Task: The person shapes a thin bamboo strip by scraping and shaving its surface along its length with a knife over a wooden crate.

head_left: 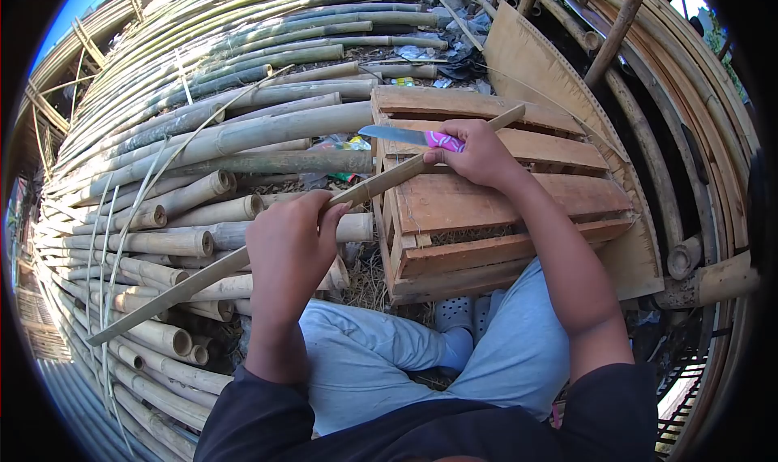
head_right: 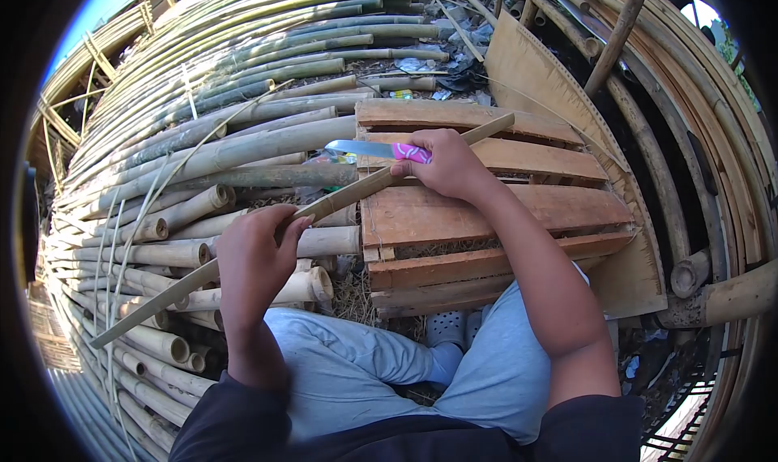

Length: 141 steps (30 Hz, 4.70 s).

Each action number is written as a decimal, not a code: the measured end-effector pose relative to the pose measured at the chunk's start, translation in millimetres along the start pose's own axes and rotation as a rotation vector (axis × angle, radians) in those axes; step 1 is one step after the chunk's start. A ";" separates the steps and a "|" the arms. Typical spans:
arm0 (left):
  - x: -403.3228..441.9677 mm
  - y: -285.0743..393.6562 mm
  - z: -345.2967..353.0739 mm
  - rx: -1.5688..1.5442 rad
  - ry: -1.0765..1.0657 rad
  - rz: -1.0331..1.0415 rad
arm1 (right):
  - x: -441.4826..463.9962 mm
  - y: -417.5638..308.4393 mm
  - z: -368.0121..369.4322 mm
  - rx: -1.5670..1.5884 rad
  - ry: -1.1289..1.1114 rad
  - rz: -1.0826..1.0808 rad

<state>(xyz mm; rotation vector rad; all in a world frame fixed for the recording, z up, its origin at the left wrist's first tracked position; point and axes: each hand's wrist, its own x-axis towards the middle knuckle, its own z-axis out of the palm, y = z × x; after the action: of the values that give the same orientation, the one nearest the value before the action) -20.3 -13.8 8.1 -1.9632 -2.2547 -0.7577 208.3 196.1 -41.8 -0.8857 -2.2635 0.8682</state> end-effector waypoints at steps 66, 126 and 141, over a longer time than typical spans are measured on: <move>4.5 36.9 2.8 0.017 -0.103 0.181 | -15.4 6.6 -54.9 -0.346 0.077 0.829; 25.2 48.8 38.8 -0.007 -0.135 0.241 | -5.4 70.8 -93.3 -0.241 0.204 0.445; 37.1 39.7 40.8 -0.080 -0.161 0.361 | 2.9 31.0 -69.4 -0.025 -0.018 0.913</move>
<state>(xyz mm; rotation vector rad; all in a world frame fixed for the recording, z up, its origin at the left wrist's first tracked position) 21.2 39.1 -1.7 -2.4535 -1.8814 -0.6754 265.3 241.1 -19.3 -1.9808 -1.8301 1.2006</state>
